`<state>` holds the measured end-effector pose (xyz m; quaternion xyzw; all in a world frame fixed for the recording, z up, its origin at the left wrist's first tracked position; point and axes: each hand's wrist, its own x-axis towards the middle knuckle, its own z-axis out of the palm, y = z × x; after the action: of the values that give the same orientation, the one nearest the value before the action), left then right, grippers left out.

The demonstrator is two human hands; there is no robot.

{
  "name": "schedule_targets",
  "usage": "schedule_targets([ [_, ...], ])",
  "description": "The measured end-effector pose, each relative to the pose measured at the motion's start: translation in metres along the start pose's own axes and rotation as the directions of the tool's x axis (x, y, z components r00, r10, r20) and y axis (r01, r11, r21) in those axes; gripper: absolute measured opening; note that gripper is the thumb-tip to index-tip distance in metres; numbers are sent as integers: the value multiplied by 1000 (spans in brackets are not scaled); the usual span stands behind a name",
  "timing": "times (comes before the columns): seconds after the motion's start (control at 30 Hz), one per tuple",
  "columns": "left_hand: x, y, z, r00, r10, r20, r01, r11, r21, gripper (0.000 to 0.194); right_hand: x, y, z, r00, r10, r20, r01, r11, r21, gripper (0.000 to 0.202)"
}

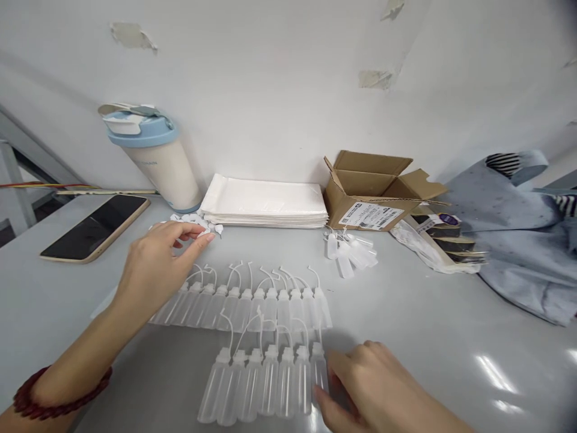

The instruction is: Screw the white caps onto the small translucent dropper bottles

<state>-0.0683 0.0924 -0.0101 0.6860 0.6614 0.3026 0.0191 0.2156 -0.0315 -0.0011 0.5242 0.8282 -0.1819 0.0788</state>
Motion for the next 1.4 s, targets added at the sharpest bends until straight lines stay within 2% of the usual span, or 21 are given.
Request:
schedule_targets([
  [0.23,-5,13,-8,985,50,-166,-63,995,-75,25,6,2,4,991,117,66,-122,990,77,25],
  [0.37,-7,20,-10,980,33,-197,-57,992,-117,20,6,3,3,994,108,16,-109,993,54,24],
  [0.47,-9,26,-11,980,-32,-195,-1,986,-167,18,2,3,0,996,91,-15,-90,994,66,24],
  [0.63,-16,37,-17,960,-227,-162,174,941,-292,21,-7,4,-8,987,93,-129,-74,987,141,24],
  [0.7,-20,42,-19,961,-255,-108,207,921,-329,22,-9,5,-10,978,80,-193,-42,980,193,23],
  [0.73,-23,46,-20,969,-242,-45,212,912,-351,22,-10,6,-11,969,70,-235,-17,975,220,22],
  [0.8,-31,54,-22,979,-157,127,196,888,-416,21,-10,6,-10,945,43,-325,50,961,272,16],
  [0.83,-35,58,-23,969,-90,229,189,868,-460,20,-10,7,-9,928,26,-372,88,954,286,13],
  [0.87,-40,63,-23,952,-16,306,177,843,-507,18,-10,7,-7,908,8,-420,126,948,292,10],
  [0.93,-50,74,-24,884,79,460,215,805,-553,18,-8,8,-4,855,-26,-517,192,944,270,7],
  [1.0,-59,83,-23,826,164,540,223,784,-579,11,-7,9,0,799,-58,-598,233,947,220,5],
  [1.1,-67,89,-20,769,195,608,265,769,-581,3,-3,8,5,760,-100,-642,272,946,175,3],
  [1.2,-71,89,-13,739,178,650,317,759,-569,6,0,8,10,737,-164,-655,327,935,134,2],
  [1.3,-74,84,-7,735,255,628,269,741,-615,10,3,7,14,717,-213,-663,350,933,79,5],
  [1.4,-77,81,-4,755,329,568,194,715,-672,11,4,7,15,702,-239,-671,361,931,46,14],
])
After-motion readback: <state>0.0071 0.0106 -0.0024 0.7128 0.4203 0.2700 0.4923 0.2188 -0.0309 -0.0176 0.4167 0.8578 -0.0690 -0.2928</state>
